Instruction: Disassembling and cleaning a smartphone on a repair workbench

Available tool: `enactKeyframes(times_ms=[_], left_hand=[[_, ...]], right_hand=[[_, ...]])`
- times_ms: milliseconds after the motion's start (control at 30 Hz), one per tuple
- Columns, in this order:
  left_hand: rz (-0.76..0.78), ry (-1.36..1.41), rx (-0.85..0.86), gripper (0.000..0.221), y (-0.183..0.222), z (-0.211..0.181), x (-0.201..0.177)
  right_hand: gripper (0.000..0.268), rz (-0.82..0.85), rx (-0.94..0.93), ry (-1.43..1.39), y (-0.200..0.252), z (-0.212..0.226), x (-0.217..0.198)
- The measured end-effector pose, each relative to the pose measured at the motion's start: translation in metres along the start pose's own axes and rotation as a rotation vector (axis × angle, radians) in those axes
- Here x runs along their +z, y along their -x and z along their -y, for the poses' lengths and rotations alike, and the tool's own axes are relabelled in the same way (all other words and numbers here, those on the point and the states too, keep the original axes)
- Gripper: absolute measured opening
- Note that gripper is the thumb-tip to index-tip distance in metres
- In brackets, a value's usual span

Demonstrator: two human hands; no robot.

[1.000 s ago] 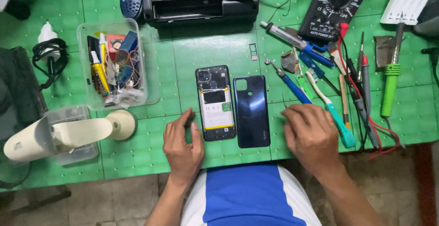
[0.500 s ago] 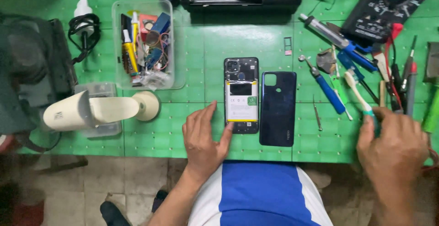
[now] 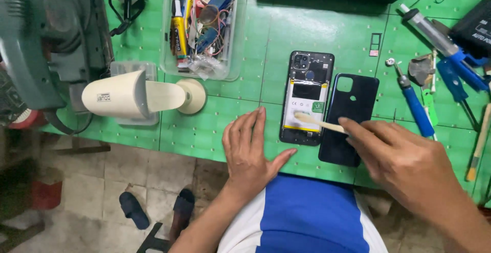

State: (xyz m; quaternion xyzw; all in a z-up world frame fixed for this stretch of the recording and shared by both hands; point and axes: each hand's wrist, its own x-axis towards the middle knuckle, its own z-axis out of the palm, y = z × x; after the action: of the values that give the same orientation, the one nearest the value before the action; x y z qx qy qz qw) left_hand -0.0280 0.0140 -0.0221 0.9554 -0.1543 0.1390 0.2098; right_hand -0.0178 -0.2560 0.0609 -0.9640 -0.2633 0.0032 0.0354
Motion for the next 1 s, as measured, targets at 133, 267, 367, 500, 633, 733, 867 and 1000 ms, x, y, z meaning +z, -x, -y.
enactKeyframes(times_ms=[133, 267, 367, 500, 633, 733, 867, 1000], left_hand=[[0.007, 0.01, -0.023, 0.09, -0.001, -0.001, -0.001], [0.013, -0.009, -0.03, 0.089, -0.002, -0.001, 0.0], [0.001, -0.03, -0.028, 0.091, -0.002, -0.002, 0.001], [-0.006, -0.043, -0.026, 0.091, -0.004, -0.002, 0.001], [-0.005, -0.043, -0.01, 0.088, -0.006, -0.008, -0.002], [0.029, -0.056, -0.007, 0.092, -0.011, -0.014, -0.001], [0.006, -0.023, 0.006, 0.094, -0.021, -0.021, 0.002], [0.005, -0.019, -0.001, 0.108, -0.026, -0.022, 0.009]], right_hand=[[0.038, 0.011, -0.036, 0.14, -0.01, 0.008, 0.013], [0.047, 0.226, -0.123, 0.037, -0.014, 0.007, 0.012], [0.048, 0.182, -0.128, 0.104, -0.021, 0.003, 0.008], [0.047, 0.283, -0.137, 0.018, -0.025, 0.005, 0.016], [0.052, 0.218, -0.088, 0.161, -0.04, -0.015, 0.015], [0.06, 0.488, -0.06, -0.064, -0.05, -0.022, 0.021], [0.048, 0.081, 0.001, 0.262, -0.059, -0.033, 0.026], [0.037, 0.314, -0.022, 0.006, -0.07, -0.028, 0.021]])
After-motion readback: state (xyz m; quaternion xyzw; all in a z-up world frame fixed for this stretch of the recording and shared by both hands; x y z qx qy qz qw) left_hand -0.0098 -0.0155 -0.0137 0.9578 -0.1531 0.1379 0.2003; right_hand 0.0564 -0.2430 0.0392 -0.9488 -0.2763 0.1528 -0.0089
